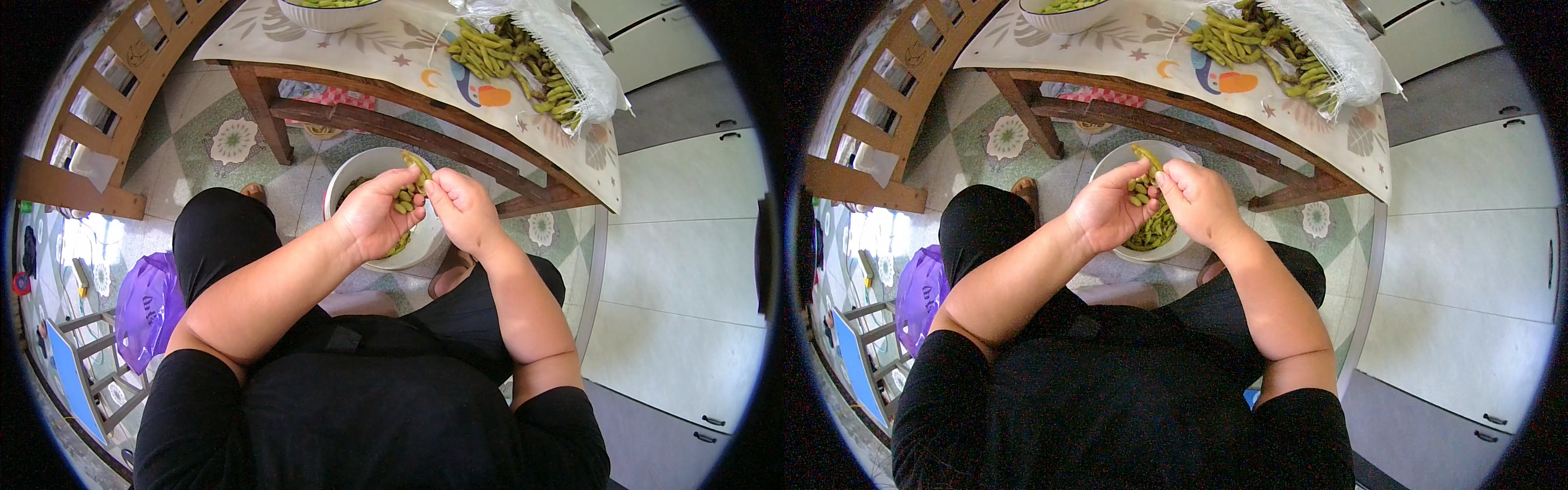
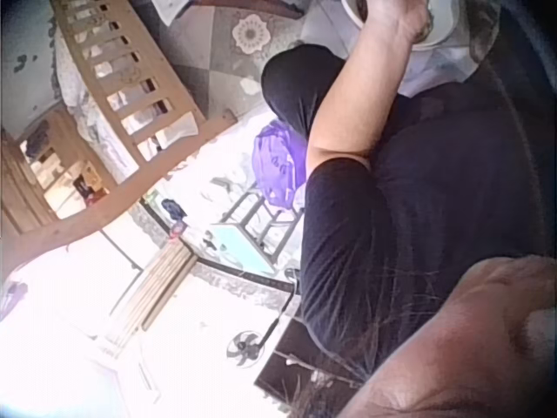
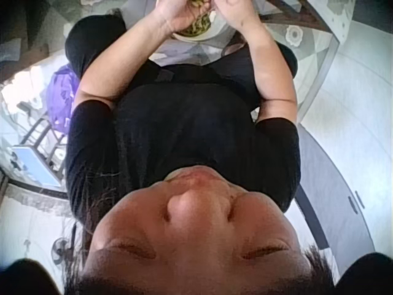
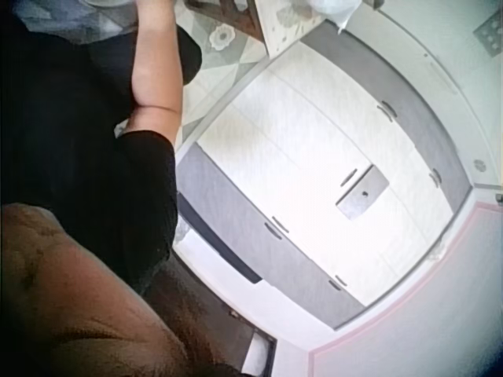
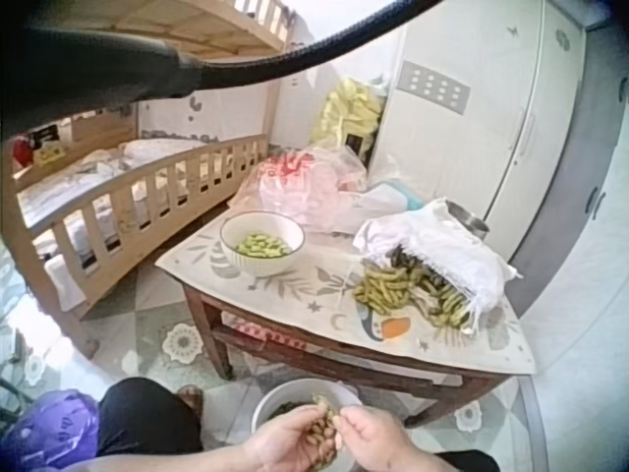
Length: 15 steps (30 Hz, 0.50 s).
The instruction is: The person sits on the floor and shells edamame beans by hand. They pick up pods from a mesh bag on a low table, squeeze the beans out into a white bowl held in their lap, and discard the empty pods back onto the table.
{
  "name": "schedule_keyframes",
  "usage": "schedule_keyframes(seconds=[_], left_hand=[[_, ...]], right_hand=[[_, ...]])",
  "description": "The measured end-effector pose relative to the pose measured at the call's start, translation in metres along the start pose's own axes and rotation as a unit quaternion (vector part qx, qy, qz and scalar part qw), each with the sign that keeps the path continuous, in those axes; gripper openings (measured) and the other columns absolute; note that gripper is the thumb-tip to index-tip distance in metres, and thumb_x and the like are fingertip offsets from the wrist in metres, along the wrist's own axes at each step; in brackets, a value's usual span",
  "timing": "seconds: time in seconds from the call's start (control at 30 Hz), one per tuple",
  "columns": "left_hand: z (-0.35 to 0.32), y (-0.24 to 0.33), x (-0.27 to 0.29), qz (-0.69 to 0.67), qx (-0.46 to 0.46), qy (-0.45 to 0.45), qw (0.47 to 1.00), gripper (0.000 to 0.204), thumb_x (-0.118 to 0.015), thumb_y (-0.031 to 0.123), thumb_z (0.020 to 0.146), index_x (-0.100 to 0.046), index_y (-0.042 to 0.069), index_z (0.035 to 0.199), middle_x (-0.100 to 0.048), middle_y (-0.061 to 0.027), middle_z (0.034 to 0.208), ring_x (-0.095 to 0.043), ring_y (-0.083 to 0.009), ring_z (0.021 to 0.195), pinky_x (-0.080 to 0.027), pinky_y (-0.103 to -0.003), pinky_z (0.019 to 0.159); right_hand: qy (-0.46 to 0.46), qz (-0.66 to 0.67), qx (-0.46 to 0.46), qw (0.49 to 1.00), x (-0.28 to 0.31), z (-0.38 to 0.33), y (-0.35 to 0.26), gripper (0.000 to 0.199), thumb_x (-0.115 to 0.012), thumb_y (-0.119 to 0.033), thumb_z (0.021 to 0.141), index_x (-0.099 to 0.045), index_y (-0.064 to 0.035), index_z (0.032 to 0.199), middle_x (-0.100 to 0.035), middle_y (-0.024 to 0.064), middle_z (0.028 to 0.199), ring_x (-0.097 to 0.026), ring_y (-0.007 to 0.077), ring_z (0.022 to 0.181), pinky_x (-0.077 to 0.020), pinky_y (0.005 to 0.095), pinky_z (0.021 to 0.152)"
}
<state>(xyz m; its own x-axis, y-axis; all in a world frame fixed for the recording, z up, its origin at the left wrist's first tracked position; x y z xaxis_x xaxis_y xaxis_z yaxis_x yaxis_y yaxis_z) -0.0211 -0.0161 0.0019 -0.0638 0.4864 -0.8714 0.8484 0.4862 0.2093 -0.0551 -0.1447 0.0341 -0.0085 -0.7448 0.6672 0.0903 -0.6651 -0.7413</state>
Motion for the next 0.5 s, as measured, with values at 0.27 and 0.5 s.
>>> schedule_keyframes(seconds=[0.27, 0.5], left_hand=[[-0.003, 0.000, -0.002, -0.001, 0.003, 0.004, 1.000, 0.007, -0.047, 0.007, 0.082, -0.050, 0.004, 0.088, -0.053, -0.0045, 0.083, -0.052, -0.0131, 0.072, -0.046, -0.026, 0.067], [0.002, -0.002, 0.001, 0.072, -0.017, -0.005, 0.997, 0.010, -0.043, 0.010, 0.084, -0.050, 0.004, 0.088, -0.054, -0.0055, 0.084, -0.053, -0.0149, 0.073, -0.045, -0.028, 0.070]], right_hand=[[0.030, -0.048, 0.012, 0.998, 0.002, 0.000, -0.007, 0.014, -0.053, -0.014, 0.079, -0.051, -0.0016, 0.073, -0.052, 0.0122, 0.063, -0.051, 0.0231, 0.055, -0.0396, 0.0298, 0.051], [0.069, -0.006, -0.043, 0.997, -0.004, -0.001, 0.009, 0.014, -0.057, -0.010, 0.078, -0.051, -0.0008, 0.070, -0.051, 0.0012, 0.059, -0.044, 0.0059, 0.052, -0.0362, 0.0221, 0.047]])
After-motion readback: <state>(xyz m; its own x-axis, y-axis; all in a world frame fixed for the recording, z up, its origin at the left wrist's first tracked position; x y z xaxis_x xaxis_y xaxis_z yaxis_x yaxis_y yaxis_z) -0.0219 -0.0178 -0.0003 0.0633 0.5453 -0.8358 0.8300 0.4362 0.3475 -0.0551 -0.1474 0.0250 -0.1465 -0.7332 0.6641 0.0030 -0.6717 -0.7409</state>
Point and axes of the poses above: each hand's wrist, its own z-axis towards the middle knuckle, its own x-axis out of the back of the hand, y = z × x, the point moved 2 cm from there along z, towards the middle knuckle
